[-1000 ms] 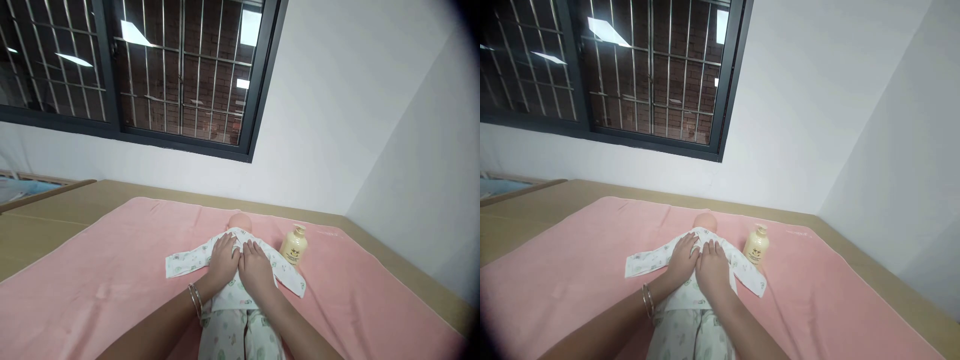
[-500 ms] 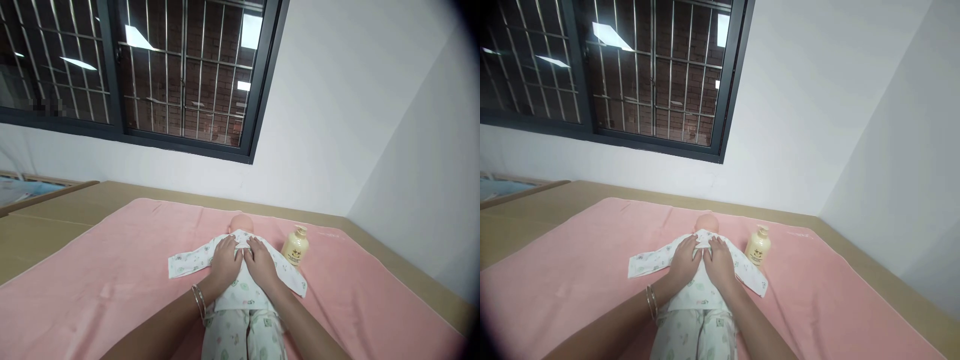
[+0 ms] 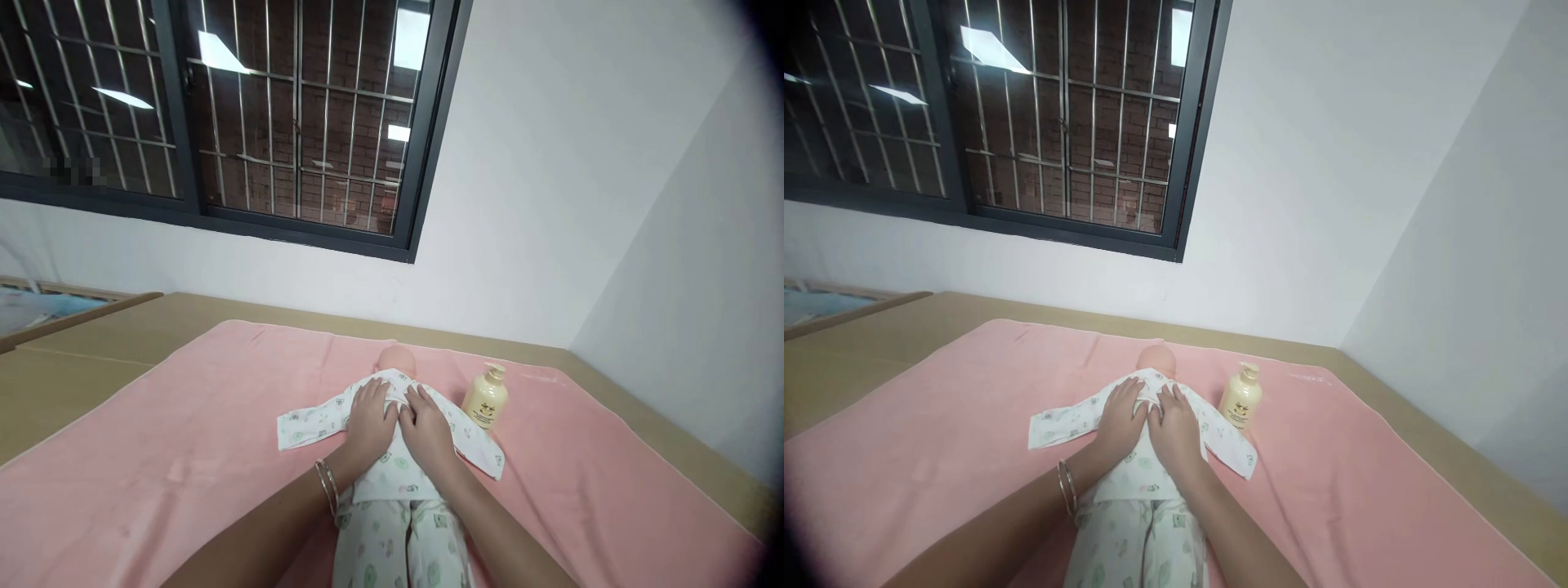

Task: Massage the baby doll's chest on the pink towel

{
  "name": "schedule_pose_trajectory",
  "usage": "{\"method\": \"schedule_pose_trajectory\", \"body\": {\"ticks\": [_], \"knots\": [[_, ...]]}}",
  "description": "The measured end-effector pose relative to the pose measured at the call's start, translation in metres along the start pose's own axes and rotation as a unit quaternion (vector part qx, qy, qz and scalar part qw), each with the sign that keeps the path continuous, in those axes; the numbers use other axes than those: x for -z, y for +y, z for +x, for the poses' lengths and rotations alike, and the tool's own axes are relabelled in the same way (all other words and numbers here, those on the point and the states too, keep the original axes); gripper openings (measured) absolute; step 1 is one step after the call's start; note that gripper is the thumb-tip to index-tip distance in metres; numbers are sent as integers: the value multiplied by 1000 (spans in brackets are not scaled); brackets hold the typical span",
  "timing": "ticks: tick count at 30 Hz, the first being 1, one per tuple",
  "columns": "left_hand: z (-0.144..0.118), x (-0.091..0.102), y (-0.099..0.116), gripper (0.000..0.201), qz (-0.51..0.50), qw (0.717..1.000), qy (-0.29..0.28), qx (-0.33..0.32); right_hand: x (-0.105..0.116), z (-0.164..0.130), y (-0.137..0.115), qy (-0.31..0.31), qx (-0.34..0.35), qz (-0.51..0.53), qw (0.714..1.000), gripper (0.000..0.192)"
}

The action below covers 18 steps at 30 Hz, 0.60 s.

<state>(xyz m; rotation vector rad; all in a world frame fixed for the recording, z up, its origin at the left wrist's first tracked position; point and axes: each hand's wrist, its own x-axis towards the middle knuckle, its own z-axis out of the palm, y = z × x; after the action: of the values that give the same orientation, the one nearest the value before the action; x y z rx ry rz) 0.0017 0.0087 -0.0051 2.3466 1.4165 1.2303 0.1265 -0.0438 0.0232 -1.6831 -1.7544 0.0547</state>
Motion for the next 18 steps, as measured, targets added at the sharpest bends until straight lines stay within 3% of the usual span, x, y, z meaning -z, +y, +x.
{"method": "schedule_pose_trajectory", "body": {"ticks": [13,18], "knots": [[0,-2,-1,41,-14,1000,3,10,-7,6,9,-25,-6,-32,999,52],[-4,-1,-1,41,-45,999,18,14,-4,-2,0,52,44,-87,994,56]]}}
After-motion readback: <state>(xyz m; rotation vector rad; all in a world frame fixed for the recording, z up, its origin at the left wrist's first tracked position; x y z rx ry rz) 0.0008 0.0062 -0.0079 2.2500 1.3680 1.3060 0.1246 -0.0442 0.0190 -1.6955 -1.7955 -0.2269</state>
